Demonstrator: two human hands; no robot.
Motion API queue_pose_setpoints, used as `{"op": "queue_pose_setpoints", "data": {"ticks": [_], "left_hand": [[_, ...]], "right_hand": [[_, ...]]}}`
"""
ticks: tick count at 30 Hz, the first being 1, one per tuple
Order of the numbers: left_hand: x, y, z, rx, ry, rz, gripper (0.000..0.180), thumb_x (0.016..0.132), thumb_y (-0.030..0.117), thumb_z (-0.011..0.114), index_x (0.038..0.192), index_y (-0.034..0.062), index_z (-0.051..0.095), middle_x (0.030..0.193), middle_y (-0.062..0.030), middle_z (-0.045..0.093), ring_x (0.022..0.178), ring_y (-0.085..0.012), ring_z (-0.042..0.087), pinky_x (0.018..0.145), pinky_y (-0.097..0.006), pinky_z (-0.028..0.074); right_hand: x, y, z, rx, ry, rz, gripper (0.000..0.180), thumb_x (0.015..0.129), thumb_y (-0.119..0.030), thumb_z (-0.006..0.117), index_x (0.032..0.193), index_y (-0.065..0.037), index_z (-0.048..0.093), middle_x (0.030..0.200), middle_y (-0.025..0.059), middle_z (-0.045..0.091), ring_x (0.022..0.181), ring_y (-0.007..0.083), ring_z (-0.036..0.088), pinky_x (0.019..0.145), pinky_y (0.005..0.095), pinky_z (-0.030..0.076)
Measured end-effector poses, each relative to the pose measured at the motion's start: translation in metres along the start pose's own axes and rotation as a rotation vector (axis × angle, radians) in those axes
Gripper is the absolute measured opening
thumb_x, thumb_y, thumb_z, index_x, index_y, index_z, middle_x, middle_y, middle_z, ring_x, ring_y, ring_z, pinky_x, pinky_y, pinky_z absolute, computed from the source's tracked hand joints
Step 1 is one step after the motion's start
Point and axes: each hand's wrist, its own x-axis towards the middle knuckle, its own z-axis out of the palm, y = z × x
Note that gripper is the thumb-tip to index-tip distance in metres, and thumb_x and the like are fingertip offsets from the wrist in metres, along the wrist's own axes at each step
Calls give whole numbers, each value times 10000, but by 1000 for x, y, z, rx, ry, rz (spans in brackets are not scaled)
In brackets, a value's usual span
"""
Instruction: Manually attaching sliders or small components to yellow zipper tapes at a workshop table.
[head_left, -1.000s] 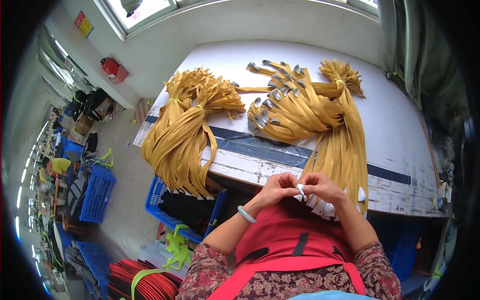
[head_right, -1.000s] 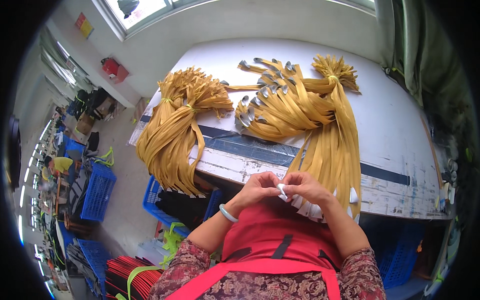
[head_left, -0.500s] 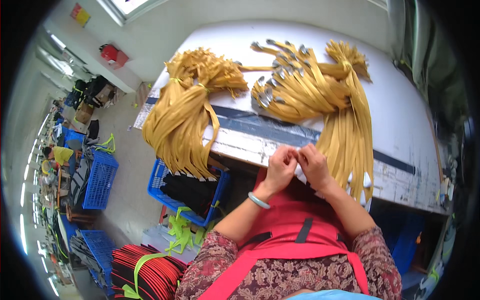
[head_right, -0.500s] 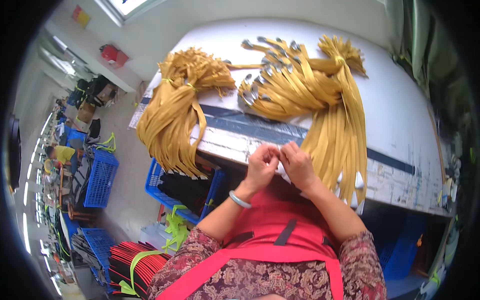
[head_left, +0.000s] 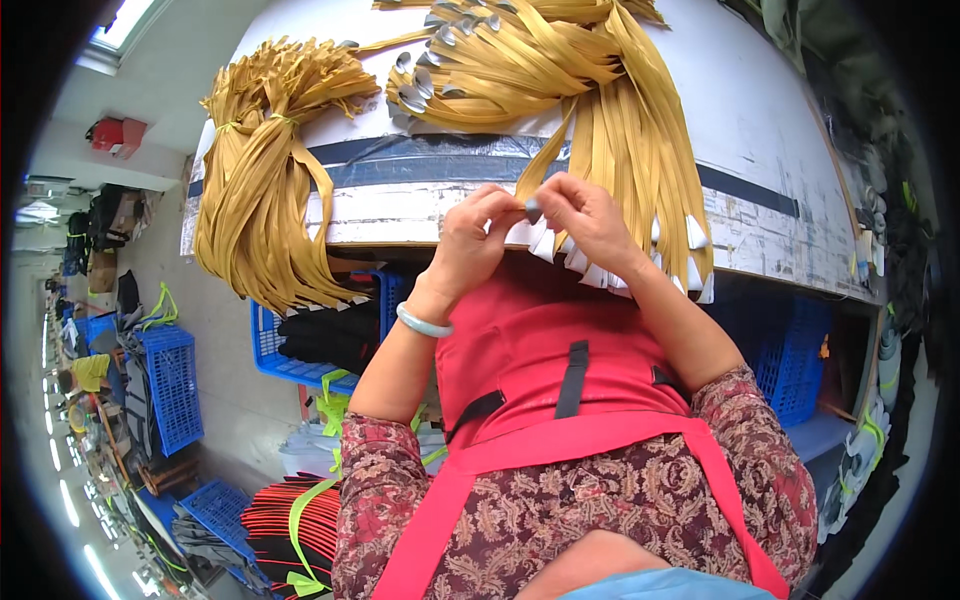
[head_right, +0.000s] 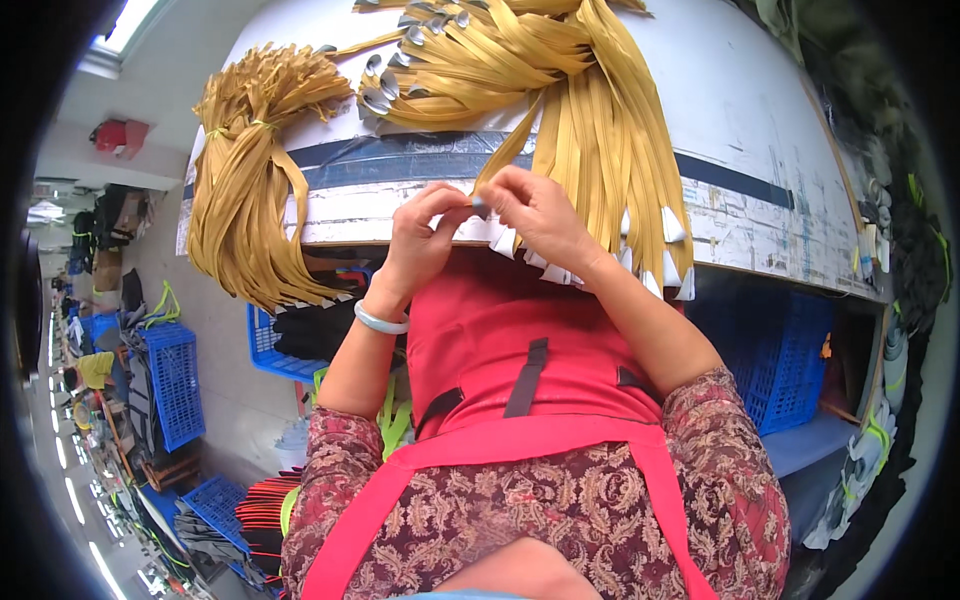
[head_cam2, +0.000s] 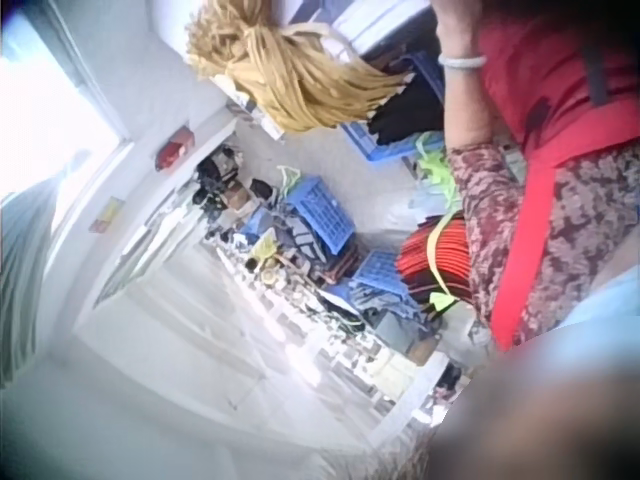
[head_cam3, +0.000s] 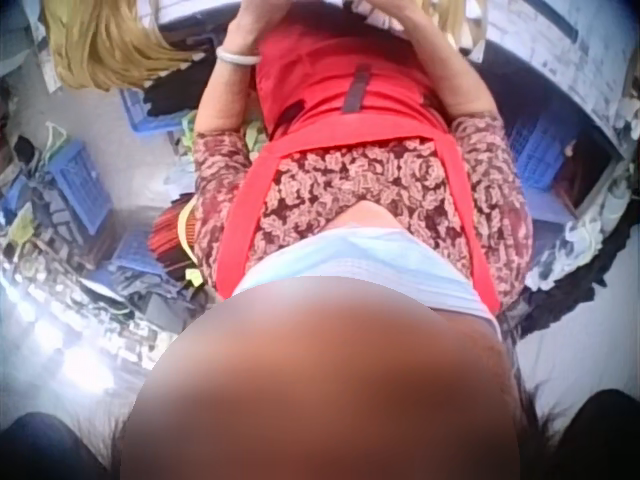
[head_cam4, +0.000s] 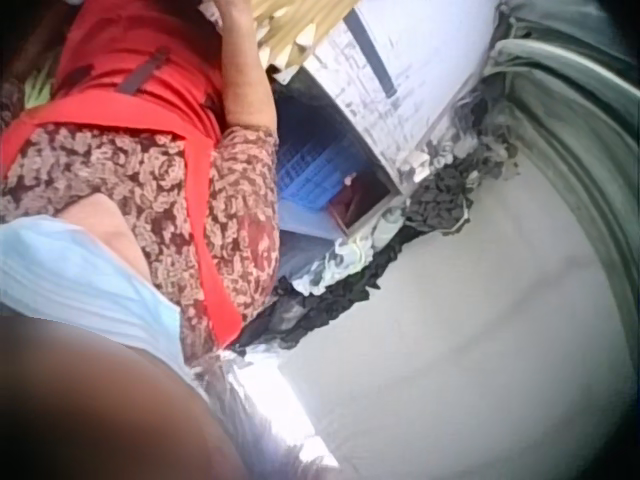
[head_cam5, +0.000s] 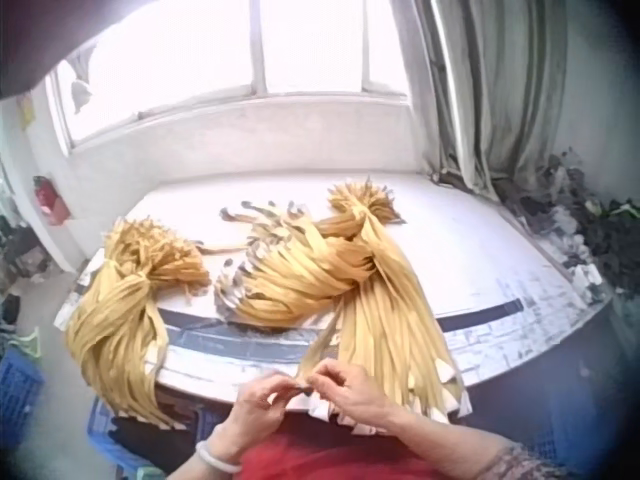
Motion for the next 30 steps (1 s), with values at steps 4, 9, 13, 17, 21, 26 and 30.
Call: {"op": "queue_pose_setpoints", "data": {"ticks": [4,9,13,17,21,26,30], "left_hand": [[-7,4,7,86,8,30,112,838,-118,595,893,-25,626,783,-96,596,716,-188,635,665,-278,504],[-14,1,-4,-115,120,-92,98,878,-76,592,948,-12,617,793,-70,616,730,-171,646,698,-275,516],[6,-14,-88,-547,932,-62,165,978,74,584,1129,8,582,959,-79,660,835,-180,654,751,-309,536],[-26,-23,-53,121,301,-180,137,947,33,608,1078,25,649,1070,-63,658,919,-158,642,821,-280,504],[-34,3,10,513,-287,254,366,796,-63,597,1131,74,652,1182,-123,610,1116,-311,571,920,-391,488],[-13,-25,13,460,-488,303,355,770,-32,627,1112,67,628,1144,-112,593,1054,-314,571,884,-393,492],[2,-19,12,396,-554,179,262,770,-12,691,1021,43,642,1088,-112,583,933,-285,607,813,-361,515]], "right_hand": [[-9,7,-2,-158,103,-114,174,979,-188,631,901,-34,610,745,-57,501,669,27,433,597,199,372],[-18,7,-6,-183,155,-86,196,978,-190,620,874,-23,617,661,-42,484,627,39,443,563,222,389],[-20,21,-50,174,267,-37,182,1000,-208,587,919,-47,613,685,-38,526,591,44,507,544,199,408],[-35,21,-57,-106,194,106,199,987,-206,604,933,-17,637,704,-20,558,614,48,511,559,215,418],[-37,17,-38,-385,162,1,172,976,-167,612,971,3,641,746,2,580,642,76,529,596,236,437],[-37,10,-28,-462,68,-105,185,953,-161,620,941,23,640,785,93,621,703,163,576,653,303,465],[-41,12,-32,-374,39,17,172,951,-171,612,972,-4,652,794,85,635,697,179,582,657,307,468]]}}
